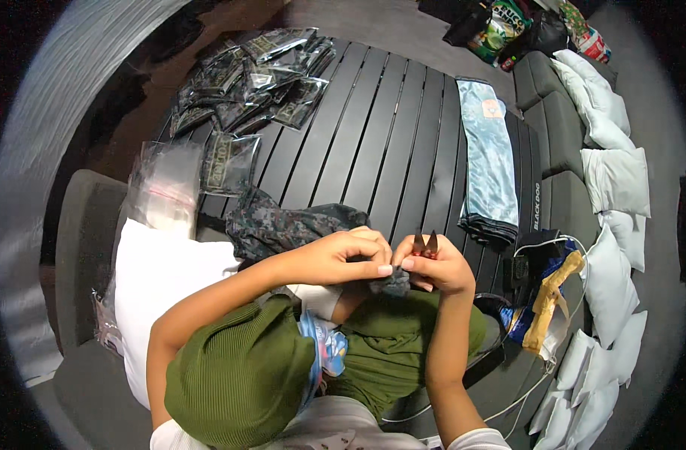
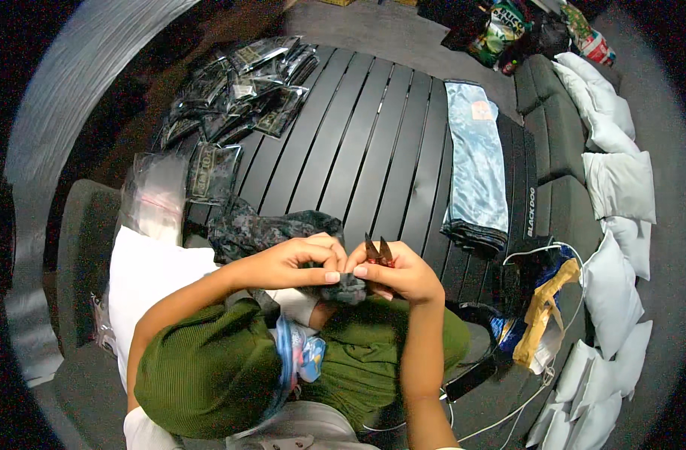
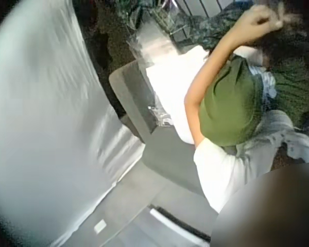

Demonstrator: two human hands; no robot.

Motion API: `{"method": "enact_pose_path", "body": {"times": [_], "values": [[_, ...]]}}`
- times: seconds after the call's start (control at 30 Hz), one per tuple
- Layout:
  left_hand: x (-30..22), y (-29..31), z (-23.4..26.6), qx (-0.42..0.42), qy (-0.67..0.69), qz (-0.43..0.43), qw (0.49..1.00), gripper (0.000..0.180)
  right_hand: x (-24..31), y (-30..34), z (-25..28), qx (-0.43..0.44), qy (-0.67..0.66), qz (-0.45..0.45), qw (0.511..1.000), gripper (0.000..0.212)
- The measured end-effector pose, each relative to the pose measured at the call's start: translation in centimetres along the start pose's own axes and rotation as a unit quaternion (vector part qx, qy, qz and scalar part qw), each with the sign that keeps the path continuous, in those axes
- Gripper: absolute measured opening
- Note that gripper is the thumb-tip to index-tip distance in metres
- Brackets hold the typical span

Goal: Folding a neck gaiter and sealing it in a plastic bag.

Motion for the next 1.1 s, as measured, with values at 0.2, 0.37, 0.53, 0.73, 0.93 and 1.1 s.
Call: {"method": "enact_pose_path", "body": {"times": [0.2, 0.37, 0.53, 0.73, 0.93, 1.1], "values": [[-1.0, 0.4, -0.4, 0.029, 0.237, 0.226, 0.944, 0.030, 0.0, 0.1, -0.3, -0.023, 0.029, 0.007, 0.999, 0.013], [-0.8, 1.0, -1.0, 0.022, 0.291, 0.218, 0.931, 0.030, 0.3, 0.4, -0.5, -0.040, 0.027, 0.034, 0.998, 0.012], [-1.1, 1.2, -1.0, 0.015, 0.397, 0.222, 0.890, 0.014, 0.3, 0.6, -0.2, -0.049, 0.010, 0.061, 0.997, 0.013], [-1.6, 0.7, -1.1, 0.087, 0.354, 0.226, 0.903, 0.051, 0.0, 0.4, 0.5, -0.038, 0.012, 0.073, 0.996, 0.014], [-1.8, 0.7, -0.6, 0.104, 0.251, 0.189, 0.944, 0.064, -0.3, -0.4, 0.3, -0.052, 0.017, 0.080, 0.995, 0.016], [-2.2, 1.1, -0.6, 0.083, 0.347, 0.243, 0.902, 0.070, -0.6, -1.0, 0.5, -0.162, 0.049, 0.134, 0.976, 0.027]]}}
Point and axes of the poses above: each hand's wrist, its own y-axis away from the middle knuckle, its own z-axis out of the back of the hand, x = y × z, the point moved 1 cm from there along -y, towards the middle knuckle, and after that the axes turned 12 degrees about -y, right-handed, at the moved point
